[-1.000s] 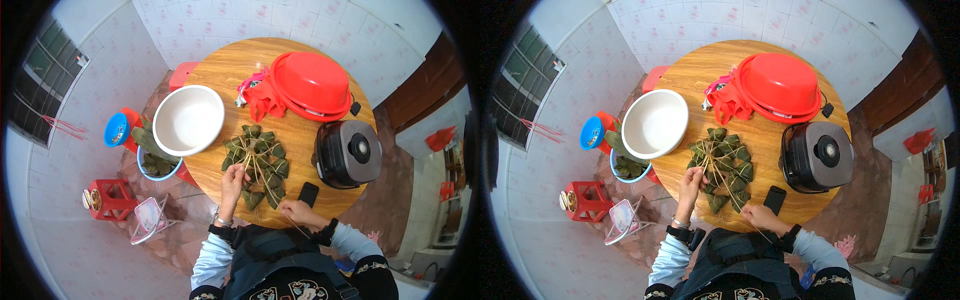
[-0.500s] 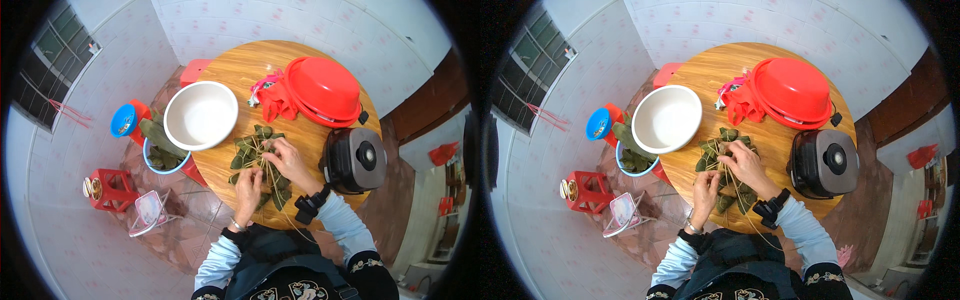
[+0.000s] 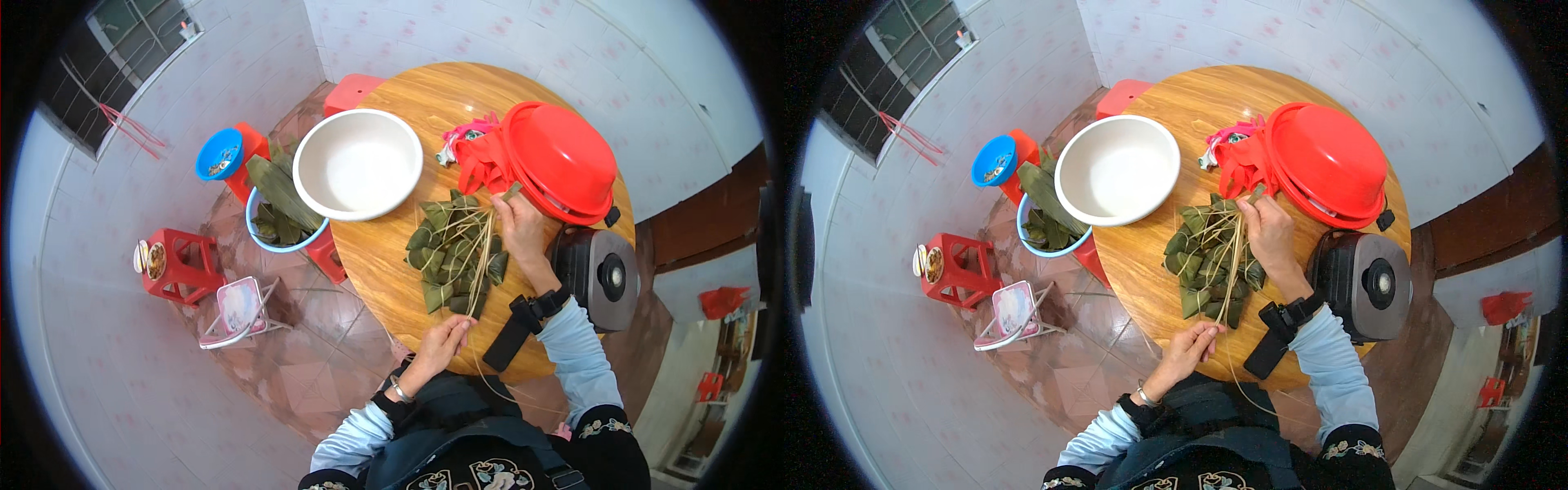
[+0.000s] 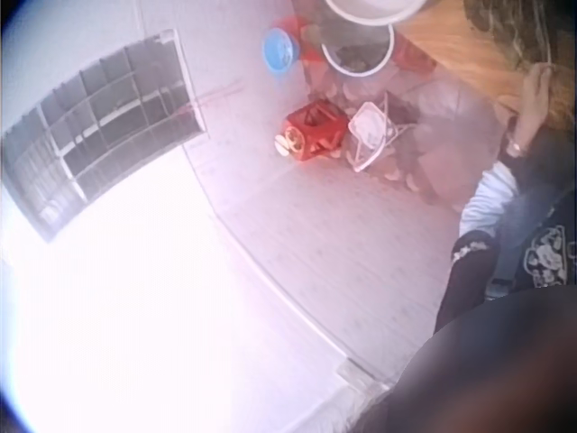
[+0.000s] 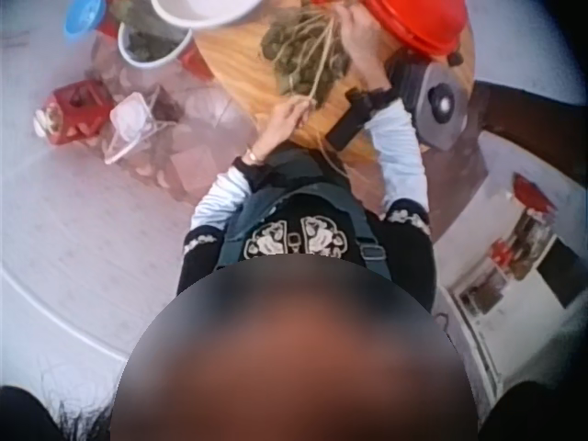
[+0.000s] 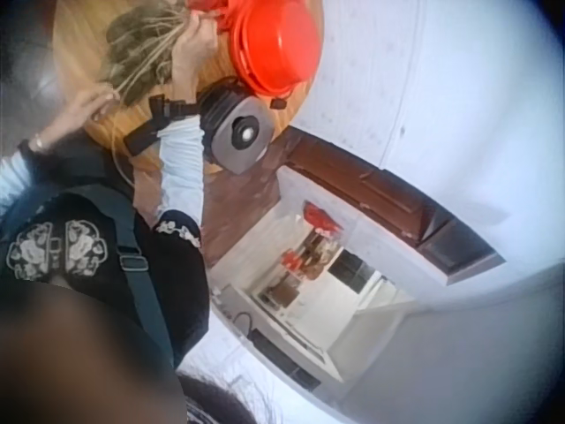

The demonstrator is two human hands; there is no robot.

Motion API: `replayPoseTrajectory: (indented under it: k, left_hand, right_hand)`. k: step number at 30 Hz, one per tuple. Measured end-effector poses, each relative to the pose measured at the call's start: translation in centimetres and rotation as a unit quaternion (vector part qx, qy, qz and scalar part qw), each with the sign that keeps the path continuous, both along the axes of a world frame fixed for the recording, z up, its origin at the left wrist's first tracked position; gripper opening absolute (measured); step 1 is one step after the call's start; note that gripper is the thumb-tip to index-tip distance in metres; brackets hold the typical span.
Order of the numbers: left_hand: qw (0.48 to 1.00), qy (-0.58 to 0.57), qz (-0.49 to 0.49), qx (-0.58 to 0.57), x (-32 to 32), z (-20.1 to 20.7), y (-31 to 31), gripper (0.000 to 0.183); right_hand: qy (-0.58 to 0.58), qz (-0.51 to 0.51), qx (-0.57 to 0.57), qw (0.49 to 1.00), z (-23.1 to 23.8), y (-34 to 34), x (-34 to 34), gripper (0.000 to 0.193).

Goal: Wrapping and tying bundles of sticky rice dumplings in leaves.

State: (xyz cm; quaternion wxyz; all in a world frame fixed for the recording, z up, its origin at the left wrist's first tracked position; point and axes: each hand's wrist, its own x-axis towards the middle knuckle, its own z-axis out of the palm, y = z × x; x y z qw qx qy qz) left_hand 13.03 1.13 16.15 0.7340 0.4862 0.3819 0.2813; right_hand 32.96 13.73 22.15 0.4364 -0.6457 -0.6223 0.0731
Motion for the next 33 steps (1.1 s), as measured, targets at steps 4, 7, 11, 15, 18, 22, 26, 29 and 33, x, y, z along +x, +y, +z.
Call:
replayPoseTrajectory:
  k: [4,7,11,15,18,22,26,29,33]
  left_hand:
    - [0.998,0.052,0.034,-0.022,-1.9,-2.1,-1.0,0.026]
    - [0.992,0.089,0.089,-0.017,-3.3,-4.0,-2.0,0.025]
    - [0.969,0.197,0.112,0.1,-3.7,-6.8,-4.4,0.025]
    - [0.94,0.287,0.161,0.088,-2.7,-5.3,-6.5,0.025]
    - [0.824,0.42,0.246,0.29,-2.1,-4.0,-8.6,0.029]
    - [0.873,0.254,0.393,0.137,-3.3,0.9,-12.9,0.026]
    - [0.813,0.175,0.527,0.174,-3.1,12.9,-17.9,0.021]
    - [0.718,0.182,0.536,0.405,-4.1,19.5,-22.1,0.014]
    - [0.563,0.23,0.569,0.553,-7.3,26.9,-32.8,0.012]
  right_hand:
    - [0.059,0.066,-0.048,0.995,-1.6,0.5,-0.6,0.017]
    - [0.138,0.12,-0.097,0.978,-2.0,0.2,-0.6,0.019]
    - [0.149,0.196,-0.117,0.962,-0.7,-0.8,0.0,0.022]
    - [0.303,0.174,-0.127,0.929,0.2,-2.3,3.2,0.022]
    - [0.334,0.165,-0.107,0.922,1.4,-5.3,6.3,0.019]
    - [0.346,0.209,-0.193,0.894,-1.3,-9.9,6.3,0.015]
    - [0.166,0.417,-0.356,0.82,-6.6,-18.7,1.3,0.017]
    - [0.076,0.622,-0.279,0.728,-4.9,-23.4,-2.8,0.015]
    - [0.046,0.701,-0.247,0.668,-3.6,-27.5,-8.8,0.015]
